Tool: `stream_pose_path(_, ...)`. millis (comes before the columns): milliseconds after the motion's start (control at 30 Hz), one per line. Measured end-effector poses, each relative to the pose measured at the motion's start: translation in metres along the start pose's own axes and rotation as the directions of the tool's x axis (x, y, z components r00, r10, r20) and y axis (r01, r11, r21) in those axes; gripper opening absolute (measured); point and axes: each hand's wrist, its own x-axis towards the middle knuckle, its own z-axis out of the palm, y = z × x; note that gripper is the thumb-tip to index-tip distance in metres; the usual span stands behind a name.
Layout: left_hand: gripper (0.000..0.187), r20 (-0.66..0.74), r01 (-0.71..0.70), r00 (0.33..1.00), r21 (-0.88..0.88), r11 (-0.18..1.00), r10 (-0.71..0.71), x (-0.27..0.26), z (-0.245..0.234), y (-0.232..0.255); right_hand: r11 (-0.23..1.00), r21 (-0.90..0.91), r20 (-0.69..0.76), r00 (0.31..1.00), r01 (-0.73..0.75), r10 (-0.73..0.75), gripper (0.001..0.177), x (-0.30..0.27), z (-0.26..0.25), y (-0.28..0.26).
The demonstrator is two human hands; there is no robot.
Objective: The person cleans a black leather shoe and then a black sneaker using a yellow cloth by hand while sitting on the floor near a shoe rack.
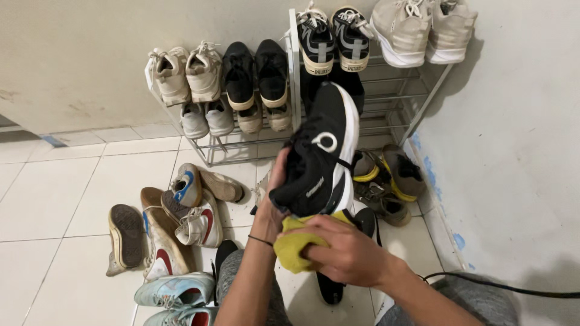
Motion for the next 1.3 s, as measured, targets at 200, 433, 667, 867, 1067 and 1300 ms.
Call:
stream_pose_path(200,0.040,0.039,-0.078,0.996,-0.079,0.994,0.081,-0.002,-0.014,-0.019,0.777,0.291,-0.431,0.649,-0.558,0.627,0.055,-0.009,-0.054,0.043)
stream_pose_path(433,0.038,-0.075,-0.154,0.986,-0.062,0.986,0.149,-0.013,-0.002,-0.012,0.332,0.130,0.085,0.344,-0.934,0.935,0.077,0.024,-0.058,0.048)
stream_pose_path(667,0.037,-0.076,-0.143,0.987,-0.042,0.989,0.140,-0.035,-0.007,0.003,0.429,0.483,0.133,0.548,-0.763,0.826,0.072,0.010,-0.057,0.067)
stream_pose_path(867,0.041,-0.145,-0.096,0.984,0.020,0.995,0.098,-0.046,0.003,0.004,0.540,0.331,0.045,0.584,-0.774,0.810,0.056,0.010,-0.080,0.063)
stream_pose_path(1067,0.044,-0.134,0.001,0.991,-0.003,1.000,-0.002,-0.045,0.007,-0.010,0.310,0.026,-0.182,0.300,-0.950,0.936,0.050,0.011,-0.103,0.068)
stream_pose_path(1300,0.040,-0.110,-0.102,0.989,-0.063,0.993,0.095,-0.041,0.000,-0.009,0.515,0.369,0.265,0.619,-0.773,0.739,0.082,-0.022,-0.030,0.095)
